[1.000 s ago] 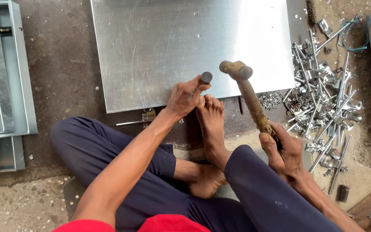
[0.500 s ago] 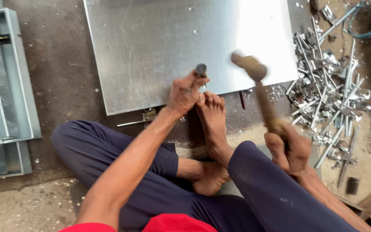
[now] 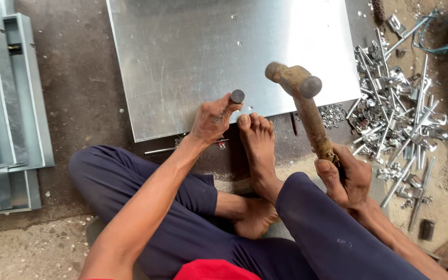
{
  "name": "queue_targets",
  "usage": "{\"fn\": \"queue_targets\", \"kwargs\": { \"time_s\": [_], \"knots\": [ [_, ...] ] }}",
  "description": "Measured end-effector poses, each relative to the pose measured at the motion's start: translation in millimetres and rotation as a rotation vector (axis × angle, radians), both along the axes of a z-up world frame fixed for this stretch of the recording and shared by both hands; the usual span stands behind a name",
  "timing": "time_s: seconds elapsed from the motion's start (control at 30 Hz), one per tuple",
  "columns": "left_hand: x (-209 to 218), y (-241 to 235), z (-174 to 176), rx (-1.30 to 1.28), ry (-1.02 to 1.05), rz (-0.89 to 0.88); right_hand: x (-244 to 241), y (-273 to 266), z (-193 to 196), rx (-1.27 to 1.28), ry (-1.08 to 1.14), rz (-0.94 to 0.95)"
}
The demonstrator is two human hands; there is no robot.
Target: The person assembles a metal box by attaching latches and hinges using a hammer and screws while sitting on the floor.
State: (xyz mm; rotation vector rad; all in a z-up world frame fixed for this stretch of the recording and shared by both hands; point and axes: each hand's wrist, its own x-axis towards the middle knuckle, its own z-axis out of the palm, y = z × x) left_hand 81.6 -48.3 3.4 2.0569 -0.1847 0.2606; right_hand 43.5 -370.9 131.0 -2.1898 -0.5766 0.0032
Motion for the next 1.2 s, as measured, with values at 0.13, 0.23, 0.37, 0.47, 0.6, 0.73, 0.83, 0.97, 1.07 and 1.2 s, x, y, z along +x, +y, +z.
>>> {"fn": "queue_targets", "kwargs": {
  "time_s": [0.13, 0.23, 0.37, 0.47, 0.6, 0.73, 0.83, 0.97, 1.07, 1.2],
  "knots": [
    [2, 2, -8, 0.168, 0.055, 0.004, 3, 5, -6, 0.064, -0.068, 0.077],
    [-5, 1, -9, 0.181, -0.154, -0.002, 1, 6, -21, -0.042, 0.200, 0.077],
    [10, -11, -2, -0.075, -0.129, 0.039, 0, 1, -24, -0.151, 0.354, -0.009],
    [17, -18, -8, -0.023, 0.008, -0.022, 3, -7, -21, -0.018, 0.219, 0.010],
    [23, -25, -14, 0.175, -0.073, -0.098, -10, -14, 4, 0.136, -0.107, -0.027],
    [20, -22, -20, 0.220, -0.099, -0.138, -6, -21, -5, 0.303, 0.833, -0.379],
    [22, -20, -21, 0.044, -0.145, -0.086, -7, -8, -29, -0.184, 0.442, -0.070],
    [40, -24, -23, -0.354, -0.112, 0.075, -7, 0, -57, -0.127, 0.389, -0.116],
    [67, -34, -21, -0.329, 0.008, 0.078, 5, 4, -67, -0.260, 0.541, -0.179],
    [72, -40, -21, -0.194, 0.093, -0.016, 3, 8, -61, -0.216, 0.541, -0.247]
  ]
}}
